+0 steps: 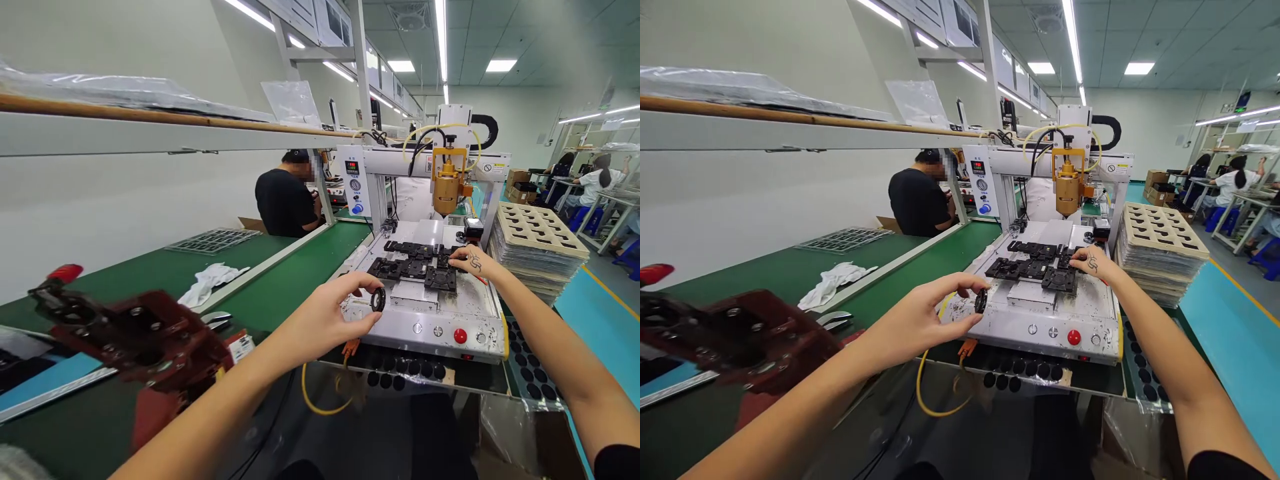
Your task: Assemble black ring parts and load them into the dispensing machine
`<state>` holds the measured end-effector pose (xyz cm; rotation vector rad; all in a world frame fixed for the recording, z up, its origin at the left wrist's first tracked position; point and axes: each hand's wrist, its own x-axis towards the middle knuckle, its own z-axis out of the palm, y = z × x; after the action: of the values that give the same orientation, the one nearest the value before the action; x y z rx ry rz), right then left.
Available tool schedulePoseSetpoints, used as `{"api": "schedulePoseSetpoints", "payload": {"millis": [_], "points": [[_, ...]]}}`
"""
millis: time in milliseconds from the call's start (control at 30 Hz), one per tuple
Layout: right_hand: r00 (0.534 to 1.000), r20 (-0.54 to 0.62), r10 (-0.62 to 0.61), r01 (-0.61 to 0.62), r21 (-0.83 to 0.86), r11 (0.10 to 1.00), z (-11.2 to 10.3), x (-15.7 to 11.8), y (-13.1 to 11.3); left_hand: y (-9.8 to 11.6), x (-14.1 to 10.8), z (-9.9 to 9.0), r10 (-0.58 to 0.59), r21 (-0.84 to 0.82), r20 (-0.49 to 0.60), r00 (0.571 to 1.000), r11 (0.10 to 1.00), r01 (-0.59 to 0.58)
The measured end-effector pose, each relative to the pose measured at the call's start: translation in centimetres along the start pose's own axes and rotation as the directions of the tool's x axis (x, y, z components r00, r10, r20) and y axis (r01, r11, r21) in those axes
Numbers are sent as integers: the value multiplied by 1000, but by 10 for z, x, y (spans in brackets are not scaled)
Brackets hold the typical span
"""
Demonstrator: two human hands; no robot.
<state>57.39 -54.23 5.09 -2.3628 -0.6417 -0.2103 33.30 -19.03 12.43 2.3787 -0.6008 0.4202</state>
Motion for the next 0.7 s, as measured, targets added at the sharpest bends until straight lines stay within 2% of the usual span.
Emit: {"api": "schedulePoseSetpoints", "payload": {"millis": [100,200,267,433,500,600,700], "points": [[999,-42,15,-15,-1,1000,-2,1,-9,10,-9,3,-10,-25,10,1000,1000,10],[986,-168,25,-25,-2,1000,-4,-22,-23,16,-19,9,-26,-71,20,999,997,28],[959,-282,35,-38,-3,999,-4,-58,-33,14,-32,16,-53,-97,22,998,994,55],[865,-500,35,-67,-47,997,12,-185,-47,-10,-73,40,-160,-119,-8,987,980,158],[851,-525,13,-81,-107,991,23,-221,-45,-22,-87,55,-193,-153,8,981,969,192],[821,-571,5,-136,-188,973,43,-245,-40,-40,-103,82,-200,-222,81,976,952,213],[752,-658,-38,-139,-214,967,71,-253,-52,-58,-116,113,-150,-272,189,970,942,198]]}}
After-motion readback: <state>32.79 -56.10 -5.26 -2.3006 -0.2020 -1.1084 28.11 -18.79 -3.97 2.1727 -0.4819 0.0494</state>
